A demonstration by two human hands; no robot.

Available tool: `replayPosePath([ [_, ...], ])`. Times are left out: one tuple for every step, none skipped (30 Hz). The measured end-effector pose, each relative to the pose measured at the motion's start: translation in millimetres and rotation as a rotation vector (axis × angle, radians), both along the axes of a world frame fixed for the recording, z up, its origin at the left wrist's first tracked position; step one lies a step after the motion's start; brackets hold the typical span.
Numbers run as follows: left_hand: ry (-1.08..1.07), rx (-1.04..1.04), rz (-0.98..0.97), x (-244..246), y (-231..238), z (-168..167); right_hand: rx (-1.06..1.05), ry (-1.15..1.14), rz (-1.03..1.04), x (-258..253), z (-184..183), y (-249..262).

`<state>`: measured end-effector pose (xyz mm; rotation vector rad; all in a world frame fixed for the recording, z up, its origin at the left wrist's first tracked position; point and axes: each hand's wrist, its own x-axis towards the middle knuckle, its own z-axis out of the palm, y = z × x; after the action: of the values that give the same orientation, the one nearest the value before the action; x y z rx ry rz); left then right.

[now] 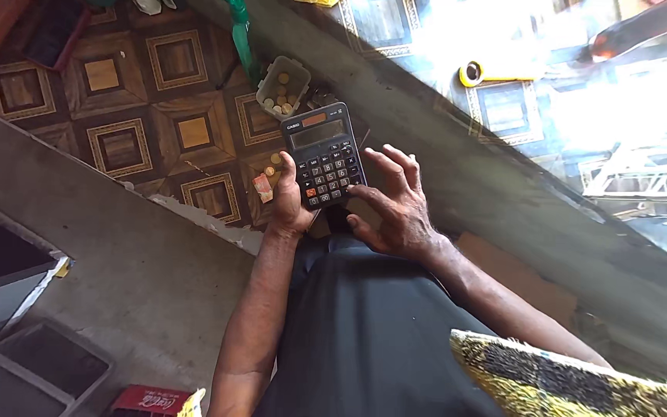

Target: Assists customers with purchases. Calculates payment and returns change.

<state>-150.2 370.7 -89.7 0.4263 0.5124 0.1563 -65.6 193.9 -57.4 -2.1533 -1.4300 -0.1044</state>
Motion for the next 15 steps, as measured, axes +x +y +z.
replayPosePath([
  [0.0, 0.004, 0.005, -0.4, 1.7, -1.2, 0.003, -0.002, -0.003, -1.1, -1.3, -3.4],
  [-0.008, 0.008, 0.005, -0.8, 2.9, -2.4, -0.008, -0.008, -0.003, -2.2, -3.3, -5.9],
  [-0.022, 0.01, 0.002, -1.0, 3.6, -3.2, -0.031, -0.017, -0.002, -2.9, -5.9, -7.3],
  [-0.035, 0.011, -0.002, -0.9, 3.7, -3.8, -0.061, -0.026, 0.003, -3.2, -8.7, -8.2],
  [-0.043, 0.007, -0.007, -1.3, 3.1, -4.2, -0.083, -0.028, 0.01, -3.8, -11.0, -8.9],
  [-0.053, 0.0, -0.011, -1.9, 2.3, -4.8, -0.086, -0.02, 0.016, -4.8, -11.5, -9.8],
  [-0.061, -0.013, -0.009, -1.9, 1.6, -5.3, -0.066, -0.009, 0.018, -5.6, -10.2, -10.2],
  [-0.069, -0.026, -0.003, -2.2, 1.0, -6.3, -0.04, 0.0, 0.018, -6.9, -8.3, -10.9],
  [-0.074, -0.037, -0.001, -3.3, 0.4, -7.3, -0.016, 0.011, 0.016, -8.9, -6.6, -12.4],
  [-0.074, -0.04, 0.003, -4.0, -0.3, -7.9, 0.002, 0.019, 0.011, -10.2, -5.8, -14.2],
  [-0.077, -0.046, 0.004, -4.5, -0.9, -8.5, 0.014, 0.024, 0.005, -10.9, -6.0, -16.1],
  [-0.082, -0.054, 0.006, -4.9, -1.4, -9.2, 0.02, 0.027, -0.003, -11.3, -7.0, -17.7],
  [-0.084, -0.056, 0.008, -5.4, -1.7, -9.3, 0.02, 0.03, -0.011, -11.5, -8.3, -18.9],
  [-0.082, -0.05, 0.008, -6.0, -1.8, -8.9, 0.017, 0.033, -0.019, -11.6, -9.6, -19.9],
  [-0.078, -0.043, 0.007, -6.7, -2.0, -8.1, 0.016, 0.036, -0.028, -11.9, -10.6, -20.8],
])
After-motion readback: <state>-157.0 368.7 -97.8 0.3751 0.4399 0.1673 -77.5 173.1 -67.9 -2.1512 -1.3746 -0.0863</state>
